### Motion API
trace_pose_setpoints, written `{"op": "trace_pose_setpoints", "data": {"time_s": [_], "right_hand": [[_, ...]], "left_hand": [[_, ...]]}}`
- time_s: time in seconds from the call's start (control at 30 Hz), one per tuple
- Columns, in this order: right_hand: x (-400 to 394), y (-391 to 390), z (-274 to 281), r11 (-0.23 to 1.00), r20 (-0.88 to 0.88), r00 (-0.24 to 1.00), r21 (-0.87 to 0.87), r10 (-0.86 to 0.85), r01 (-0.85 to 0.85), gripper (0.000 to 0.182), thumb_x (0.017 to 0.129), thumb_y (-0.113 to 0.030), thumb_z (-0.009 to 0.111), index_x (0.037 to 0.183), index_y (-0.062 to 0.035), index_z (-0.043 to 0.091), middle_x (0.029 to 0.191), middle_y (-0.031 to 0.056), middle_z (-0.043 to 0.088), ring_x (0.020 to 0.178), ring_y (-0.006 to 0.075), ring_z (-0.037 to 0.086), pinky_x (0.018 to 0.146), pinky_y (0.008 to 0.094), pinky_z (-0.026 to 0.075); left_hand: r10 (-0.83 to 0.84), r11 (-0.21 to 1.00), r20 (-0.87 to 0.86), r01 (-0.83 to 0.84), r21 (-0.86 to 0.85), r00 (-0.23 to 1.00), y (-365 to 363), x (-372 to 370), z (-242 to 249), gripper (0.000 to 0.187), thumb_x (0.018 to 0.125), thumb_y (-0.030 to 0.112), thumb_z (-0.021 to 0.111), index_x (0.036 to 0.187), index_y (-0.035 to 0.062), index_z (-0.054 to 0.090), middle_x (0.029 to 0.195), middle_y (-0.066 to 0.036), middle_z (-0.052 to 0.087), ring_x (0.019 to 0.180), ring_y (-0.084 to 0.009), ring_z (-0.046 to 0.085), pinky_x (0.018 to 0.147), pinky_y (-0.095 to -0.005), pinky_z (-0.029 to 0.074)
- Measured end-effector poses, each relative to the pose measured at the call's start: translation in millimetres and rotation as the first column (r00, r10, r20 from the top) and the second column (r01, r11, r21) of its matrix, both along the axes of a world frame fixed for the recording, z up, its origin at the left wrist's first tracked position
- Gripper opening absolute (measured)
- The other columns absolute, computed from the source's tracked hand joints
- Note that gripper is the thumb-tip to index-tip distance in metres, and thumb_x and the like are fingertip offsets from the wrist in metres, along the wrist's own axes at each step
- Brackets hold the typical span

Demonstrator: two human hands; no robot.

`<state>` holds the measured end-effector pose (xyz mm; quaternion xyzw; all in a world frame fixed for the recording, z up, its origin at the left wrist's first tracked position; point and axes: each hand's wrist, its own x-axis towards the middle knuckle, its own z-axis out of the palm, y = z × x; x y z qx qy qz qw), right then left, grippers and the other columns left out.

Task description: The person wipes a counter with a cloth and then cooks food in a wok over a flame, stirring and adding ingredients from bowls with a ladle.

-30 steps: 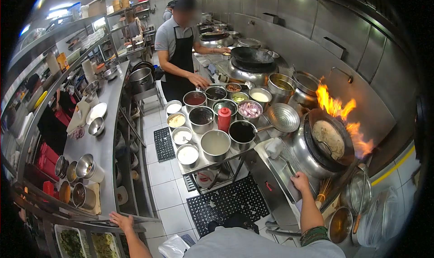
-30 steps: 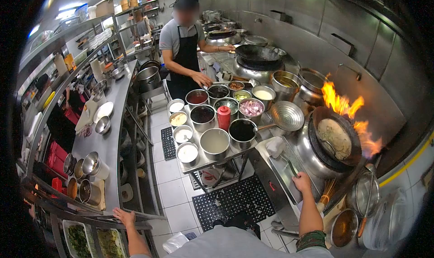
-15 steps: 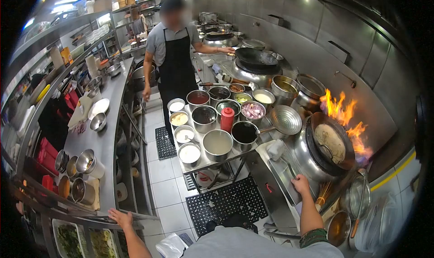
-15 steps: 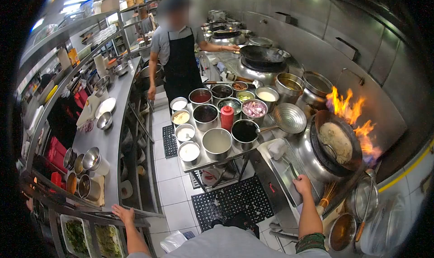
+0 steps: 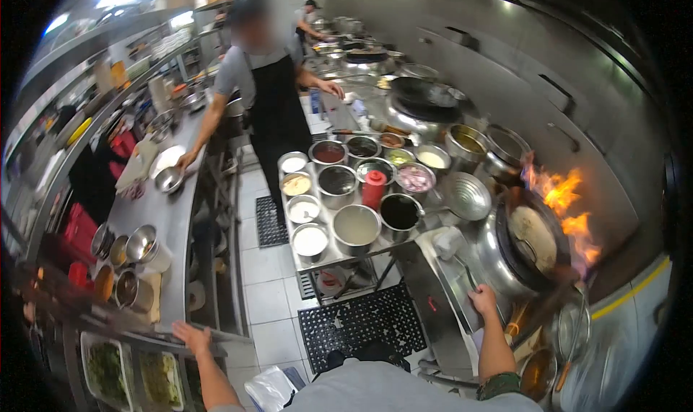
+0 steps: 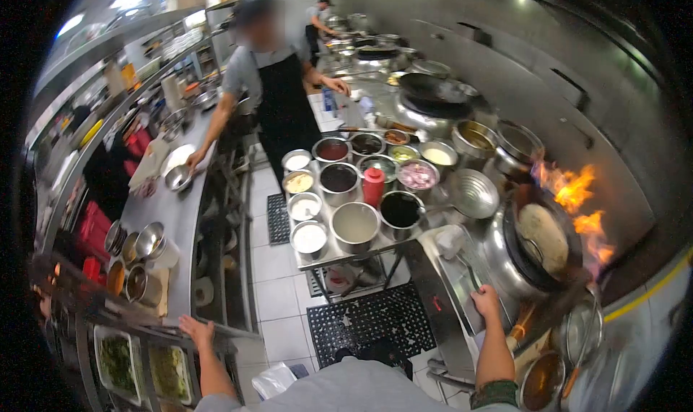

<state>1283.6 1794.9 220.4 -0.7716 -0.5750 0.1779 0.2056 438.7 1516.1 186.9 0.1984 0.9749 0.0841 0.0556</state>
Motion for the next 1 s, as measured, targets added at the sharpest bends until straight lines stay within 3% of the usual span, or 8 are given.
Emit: {"op": "trace_pose_setpoints", "data": {"time_s": [0.13, 0.2, 0.3, 0.47, 0.7, 0.8, 0.9, 1.0], "right_hand": [[19, 7, -32, 0.993, -0.107, 0.993, 0.109, 0.058, -0.047, 0.035, 0.074, -0.023, 0.078, 0.067, -0.0024, 0.05, 0.061, 0.0097, 0.051, 0.058, 0.0226, 0.049, 0.058, 0.042, 0.043], [12, 6, -18, 0.994, 0.043, 0.998, 0.095, 0.053, -0.057, 0.034, 0.074, -0.018, 0.077, 0.067, -0.0033, 0.047, 0.061, 0.0058, 0.047, 0.056, 0.0192, 0.044, 0.054, 0.04, 0.041], [16, 10, -21, 0.998, -0.046, 0.998, 0.053, 0.044, -0.041, 0.034, 0.075, -0.016, 0.076, 0.067, -0.0036, 0.045, 0.063, 0.0061, 0.046, 0.06, 0.018, 0.044, 0.056, 0.0402, 0.042], [11, 7, -14, 1.0, -0.092, 0.996, 0.005, 0.003, -0.002, 0.038, 0.075, -0.021, 0.076, 0.069, 0.0, 0.045, 0.068, 0.0129, 0.044, 0.066, 0.0271, 0.043, 0.065, 0.043, 0.042], [9, 3, -8, 0.999, -0.054, 0.998, 0.006, 0.032, -0.031, 0.031, 0.075, -0.022, 0.076, 0.072, 0.0, 0.054, 0.068, 0.0166, 0.054, 0.066, 0.0313, 0.053, 0.066, 0.045, 0.045], [8, 3, -9, 1.0, -0.129, 0.992, 0.008, 0.014, -0.013, 0.031, 0.076, -0.019, 0.077, 0.069, -0.0024, 0.051, 0.061, 0.0095, 0.051, 0.059, 0.0212, 0.053, 0.06, 0.0413, 0.046], [12, 6, -19, 1.0, -0.093, 0.996, 0.03, 0.007, -0.005, 0.03, 0.076, -0.019, 0.077, 0.069, -0.0028, 0.053, 0.062, 0.0106, 0.054, 0.06, 0.0219, 0.054, 0.06, 0.0412, 0.047], [2, 0, 0, 0.999, -0.04, 0.999, -0.037, -0.008, 0.006, 0.031, 0.075, -0.025, 0.075, 0.076, 0.0009, 0.059, 0.075, 0.021, 0.064, 0.073, 0.0369, 0.062, 0.07, 0.0465, 0.048]], "left_hand": [[-0.062, 0.984, -0.092, 0.046, -0.172, 0.994, -8, -14, -15, 0.115, 0.078, 0.056, 0.073, 0.154, -0.0105, 0.018, 0.165, -0.027, 0.013, 0.155, -0.0387, 0.004, 0.125, -0.053, -0.002], [0.057, 0.997, -0.014, -0.057, 0.058, 0.998, -4, 5, 4, 0.112, 0.076, 0.042, 0.079, 0.154, -0.0102, 0.018, 0.164, -0.025, 0.016, 0.153, -0.0424, 0.007, 0.126, -0.0509, 0.002], [0.05, 0.996, -0.095, -0.043, 0.073, 0.994, -5, 3, -4, 0.108, 0.074, 0.033, 0.082, 0.154, -0.005, 0.02, 0.163, -0.025, 0.018, 0.152, -0.0457, 0.008, 0.124, -0.0519, 0.017], [0.091, 0.991, -0.072, -0.083, 0.108, 0.993, -4, 7, 0, 0.108, 0.074, 0.029, 0.083, 0.156, -0.0011, 0.02, 0.164, -0.023, 0.015, 0.151, -0.046, 0.009, 0.119, -0.052, 0.032], [0.038, 0.997, -0.079, -0.033, 0.069, 0.996, -5, -2, -10, 0.111, 0.074, 0.031, 0.082, 0.155, -0.0067, 0.016, 0.164, -0.026, 0.014, 0.152, -0.0467, 0.006, 0.125, -0.0497, 0.017], [-0.006, 1.0, -0.078, 0.007, 0.024, 0.997, -4, -4, -10, 0.11, 0.075, 0.031, 0.08, 0.155, -0.0076, 0.016, 0.164, -0.027, 0.012, 0.152, -0.0472, 0.004, 0.125, -0.0484, 0.012], [0.065, 0.995, -0.02, -0.064, 0.08, 0.998, -2, 3, -1, 0.11, 0.075, 0.029, 0.079, 0.156, -0.0073, 0.014, 0.165, -0.026, 0.01, 0.152, -0.0471, 0.002, 0.125, -0.0476, 0.011], [0.079, 0.991, 0.013, -0.08, 0.106, 0.997, -2, 5, 3, 0.112, 0.074, 0.029, 0.079, 0.156, -0.0072, 0.012, 0.165, -0.026, 0.009, 0.152, -0.047, 0.001, 0.125, -0.0475, 0.011]]}}
